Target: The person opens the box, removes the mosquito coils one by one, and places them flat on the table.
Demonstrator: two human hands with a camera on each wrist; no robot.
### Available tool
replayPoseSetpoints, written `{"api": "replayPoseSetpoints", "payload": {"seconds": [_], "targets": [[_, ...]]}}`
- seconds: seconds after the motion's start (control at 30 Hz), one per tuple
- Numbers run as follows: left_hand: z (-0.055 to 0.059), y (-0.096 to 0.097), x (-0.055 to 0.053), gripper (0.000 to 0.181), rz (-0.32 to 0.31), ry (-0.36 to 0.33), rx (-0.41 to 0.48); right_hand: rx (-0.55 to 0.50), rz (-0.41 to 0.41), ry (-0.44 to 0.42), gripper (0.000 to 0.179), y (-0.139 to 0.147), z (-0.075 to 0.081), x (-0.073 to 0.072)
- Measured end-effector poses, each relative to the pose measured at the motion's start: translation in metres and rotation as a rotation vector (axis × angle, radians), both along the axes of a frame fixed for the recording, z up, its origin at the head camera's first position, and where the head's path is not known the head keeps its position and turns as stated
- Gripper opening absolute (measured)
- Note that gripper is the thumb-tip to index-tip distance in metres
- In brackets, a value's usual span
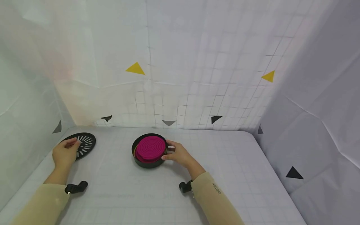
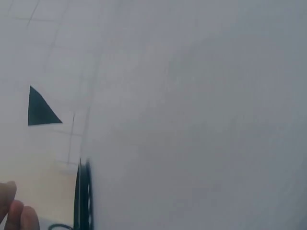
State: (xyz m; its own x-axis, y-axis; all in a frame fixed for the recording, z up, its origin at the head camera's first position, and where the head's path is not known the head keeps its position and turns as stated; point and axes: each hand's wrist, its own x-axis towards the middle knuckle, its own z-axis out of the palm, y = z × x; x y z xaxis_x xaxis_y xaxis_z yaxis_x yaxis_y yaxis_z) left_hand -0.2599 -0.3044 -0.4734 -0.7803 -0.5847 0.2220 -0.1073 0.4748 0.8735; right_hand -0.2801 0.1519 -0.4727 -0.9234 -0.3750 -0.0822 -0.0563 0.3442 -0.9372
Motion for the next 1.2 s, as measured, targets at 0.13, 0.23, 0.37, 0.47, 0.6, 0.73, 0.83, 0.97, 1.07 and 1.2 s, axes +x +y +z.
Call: {"api": "replayPoseSetpoints", "payload": {"seconds": [0.13,0.23,0.37,0.47,0.6,0.73,0.83,0.97,1.07,1.2], "targets": [[0.005,0.013,0.003,0.031,-0.031,0.003,-0.026,-0.004,-0.001,-0.004,0.085,0.000,0.000,0.000],[0.006,0.023,0.006,0.031,-0.048,0.007,-0.031,-0.004,0.000,-0.004,0.085,0.000,0.000,0.000],[0.006,0.036,0.010,0.032,-0.084,0.025,-0.039,0.002,0.010,-0.002,0.085,-0.002,0.001,0.000],[0.007,0.047,0.013,0.032,-0.119,0.041,-0.040,0.010,0.010,-0.002,0.085,-0.002,0.002,0.001],[0.011,0.061,0.017,0.031,-0.161,0.051,-0.016,0.021,-0.002,-0.003,0.085,-0.001,0.002,0.002],[0.015,0.075,0.019,0.030,-0.196,0.063,-0.012,0.017,-0.006,0.001,0.085,-0.001,0.001,0.002],[0.018,0.085,0.021,0.031,-0.226,0.075,-0.002,0.012,-0.007,0.003,0.084,-0.001,0.000,0.002],[0.021,0.099,0.026,0.032,-0.272,0.083,0.039,0.010,-0.007,0.006,0.084,-0.001,-0.001,0.001],[0.024,0.109,0.029,0.032,-0.301,0.094,0.063,0.006,-0.002,0.009,0.084,-0.001,-0.001,0.001],[0.024,0.119,0.030,0.030,-0.320,0.105,0.072,0.006,0.000,0.012,0.085,0.000,-0.002,0.001]]}}
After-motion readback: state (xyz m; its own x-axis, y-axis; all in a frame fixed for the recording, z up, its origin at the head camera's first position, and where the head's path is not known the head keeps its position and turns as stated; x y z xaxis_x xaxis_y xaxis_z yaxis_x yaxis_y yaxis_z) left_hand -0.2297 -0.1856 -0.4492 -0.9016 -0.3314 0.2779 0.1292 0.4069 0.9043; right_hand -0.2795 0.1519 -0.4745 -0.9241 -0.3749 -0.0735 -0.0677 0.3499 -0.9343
